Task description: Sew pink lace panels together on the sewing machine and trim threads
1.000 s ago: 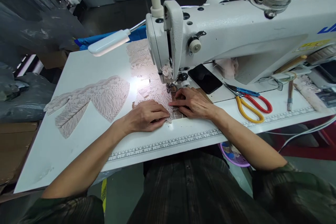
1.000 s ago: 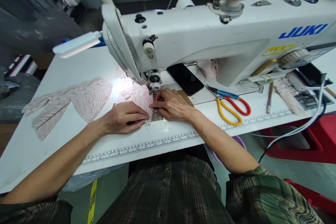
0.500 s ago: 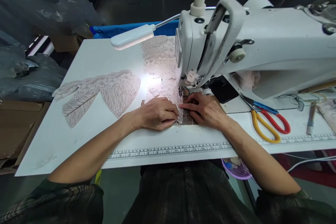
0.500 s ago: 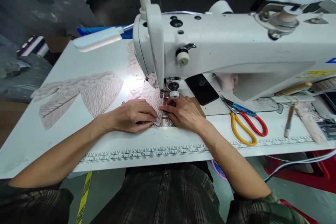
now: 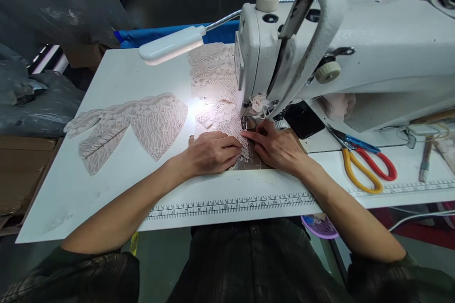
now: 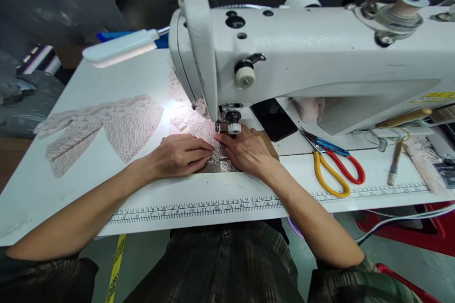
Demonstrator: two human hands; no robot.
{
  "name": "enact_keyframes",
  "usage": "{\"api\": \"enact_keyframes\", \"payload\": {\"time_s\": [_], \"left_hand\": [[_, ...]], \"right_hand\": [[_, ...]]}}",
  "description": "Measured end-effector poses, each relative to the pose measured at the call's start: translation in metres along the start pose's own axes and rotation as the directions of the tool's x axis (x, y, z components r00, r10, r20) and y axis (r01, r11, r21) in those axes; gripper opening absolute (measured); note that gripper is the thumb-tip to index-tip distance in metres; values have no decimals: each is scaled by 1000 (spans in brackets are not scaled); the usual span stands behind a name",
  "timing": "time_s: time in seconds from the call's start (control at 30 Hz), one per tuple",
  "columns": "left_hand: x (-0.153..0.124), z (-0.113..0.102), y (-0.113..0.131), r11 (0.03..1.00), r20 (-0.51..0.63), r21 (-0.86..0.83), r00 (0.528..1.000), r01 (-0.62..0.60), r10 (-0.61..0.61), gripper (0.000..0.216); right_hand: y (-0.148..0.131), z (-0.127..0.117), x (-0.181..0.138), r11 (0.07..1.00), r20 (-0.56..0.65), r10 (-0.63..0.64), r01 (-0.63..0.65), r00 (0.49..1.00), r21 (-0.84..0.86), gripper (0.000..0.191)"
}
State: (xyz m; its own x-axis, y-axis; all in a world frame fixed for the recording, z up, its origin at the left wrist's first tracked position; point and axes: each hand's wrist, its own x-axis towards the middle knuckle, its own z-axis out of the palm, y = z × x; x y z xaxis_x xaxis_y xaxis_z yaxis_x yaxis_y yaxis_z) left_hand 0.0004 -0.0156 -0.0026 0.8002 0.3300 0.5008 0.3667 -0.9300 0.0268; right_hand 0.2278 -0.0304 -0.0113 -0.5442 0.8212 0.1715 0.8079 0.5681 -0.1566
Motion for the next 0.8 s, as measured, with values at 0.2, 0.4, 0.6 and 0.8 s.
{"api": "enact_keyframes", "payload": {"time_s": [0.2,0.4,0.6,0.8], "left_hand": [[-1,7,1,998,-58,29,997,59,-57,12],[-2,11,-1,993,-32,-23,993,117,-118,14],[1,13,0,979,-32,-23,979,200,-201,15],[0,14,-3,989,-43,6,988,150,-150,12]], "right_hand": [[4,4,-6,996,-6,-57,57,998,71,40],[-2,2,1,1000,-9,-1,1,1000,15,37],[-4,6,1,999,-50,28,-26,998,34,37],[4,11,-3,967,-140,83,-46,987,249,38]]}}
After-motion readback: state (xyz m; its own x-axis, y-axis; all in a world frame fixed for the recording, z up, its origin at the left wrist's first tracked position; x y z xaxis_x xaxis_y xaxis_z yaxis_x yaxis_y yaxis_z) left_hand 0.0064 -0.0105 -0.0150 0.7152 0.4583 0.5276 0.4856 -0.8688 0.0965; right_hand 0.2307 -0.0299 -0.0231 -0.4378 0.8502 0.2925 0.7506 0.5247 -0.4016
